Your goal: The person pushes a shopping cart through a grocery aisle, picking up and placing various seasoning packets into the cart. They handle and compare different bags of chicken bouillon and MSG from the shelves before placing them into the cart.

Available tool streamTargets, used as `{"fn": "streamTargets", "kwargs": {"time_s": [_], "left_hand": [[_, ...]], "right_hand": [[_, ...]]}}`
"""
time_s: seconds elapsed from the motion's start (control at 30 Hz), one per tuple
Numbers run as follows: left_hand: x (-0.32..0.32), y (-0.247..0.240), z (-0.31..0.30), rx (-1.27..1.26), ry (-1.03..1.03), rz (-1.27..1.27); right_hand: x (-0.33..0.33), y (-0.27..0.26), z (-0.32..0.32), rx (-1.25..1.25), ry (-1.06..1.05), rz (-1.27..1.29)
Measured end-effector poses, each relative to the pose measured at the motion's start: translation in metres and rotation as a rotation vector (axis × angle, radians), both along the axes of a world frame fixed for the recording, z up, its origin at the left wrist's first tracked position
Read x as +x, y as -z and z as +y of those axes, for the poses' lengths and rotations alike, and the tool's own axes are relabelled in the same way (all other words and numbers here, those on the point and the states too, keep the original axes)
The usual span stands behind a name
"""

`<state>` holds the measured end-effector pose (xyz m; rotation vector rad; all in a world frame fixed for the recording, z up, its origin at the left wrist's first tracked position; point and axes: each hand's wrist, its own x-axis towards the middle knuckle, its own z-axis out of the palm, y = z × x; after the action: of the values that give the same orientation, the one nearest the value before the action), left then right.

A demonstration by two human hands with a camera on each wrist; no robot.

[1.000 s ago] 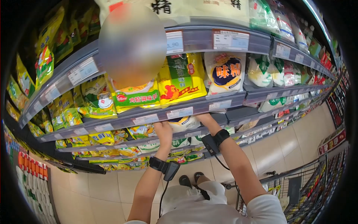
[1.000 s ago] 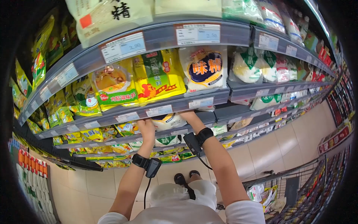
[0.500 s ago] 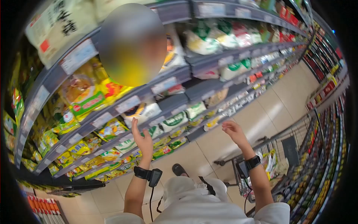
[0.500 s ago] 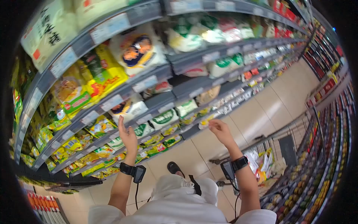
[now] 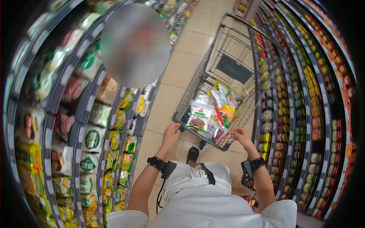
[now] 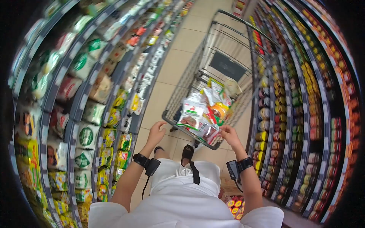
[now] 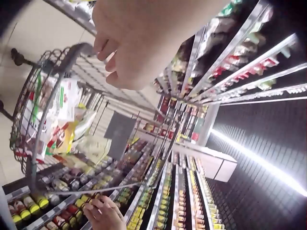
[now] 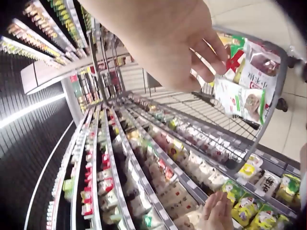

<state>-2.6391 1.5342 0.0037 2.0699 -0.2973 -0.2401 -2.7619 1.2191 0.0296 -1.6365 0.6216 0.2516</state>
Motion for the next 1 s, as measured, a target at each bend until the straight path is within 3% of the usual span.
{"fn": "streamTargets", "kwargs": {"time_s": [0.07,0.13,0.2,0.23,0.27,0.33,0.37,0.43,0.57,0.6,0.67,0.73,0.8,0.83,1.0], "left_hand": [[0.006,-0.002,-0.037,-0.040,0.183,0.152],[0.008,0.006,-0.061,-0.081,0.258,0.084],[0.013,0.015,-0.077,0.132,0.395,0.245],[0.019,0.026,-0.081,0.380,0.596,0.043],[0.023,0.033,-0.084,0.391,0.610,0.047],[0.026,0.051,-0.087,0.859,0.982,0.133],[0.028,0.086,-0.081,0.864,0.998,0.133],[0.039,0.165,-0.067,0.609,1.453,0.307],[0.069,0.055,-0.117,0.571,1.439,0.376],[0.080,0.062,-0.124,0.571,1.449,0.390],[0.111,0.095,-0.135,0.285,0.980,0.653],[0.134,0.102,-0.150,0.253,0.934,0.643],[0.157,0.106,-0.168,0.295,0.705,0.820],[0.162,0.130,-0.173,0.321,0.694,0.680],[0.191,0.166,-0.219,0.298,0.564,0.747]], "right_hand": [[-0.022,0.004,-0.016,0.049,0.093,0.081],[-0.037,0.012,-0.021,0.075,0.122,0.075],[-0.043,0.031,-0.023,0.116,0.119,0.060],[-0.044,0.037,-0.022,0.127,0.133,0.066],[-0.042,0.044,-0.019,0.171,0.154,0.051],[-0.033,0.051,-0.013,0.218,0.189,0.039],[-0.029,0.055,-0.011,0.248,0.191,0.037],[-0.017,0.057,-0.012,0.275,0.210,0.039],[0.012,0.065,-0.027,0.284,0.247,0.067],[0.021,0.068,-0.033,0.287,0.265,0.078],[0.051,0.080,-0.044,0.274,0.270,0.124],[0.073,0.090,-0.050,0.291,0.353,0.149],[0.096,0.099,-0.054,0.279,0.364,0.161],[0.106,0.102,-0.055,0.297,0.407,0.174],[0.143,0.133,-0.055,0.326,0.500,0.191]]}}
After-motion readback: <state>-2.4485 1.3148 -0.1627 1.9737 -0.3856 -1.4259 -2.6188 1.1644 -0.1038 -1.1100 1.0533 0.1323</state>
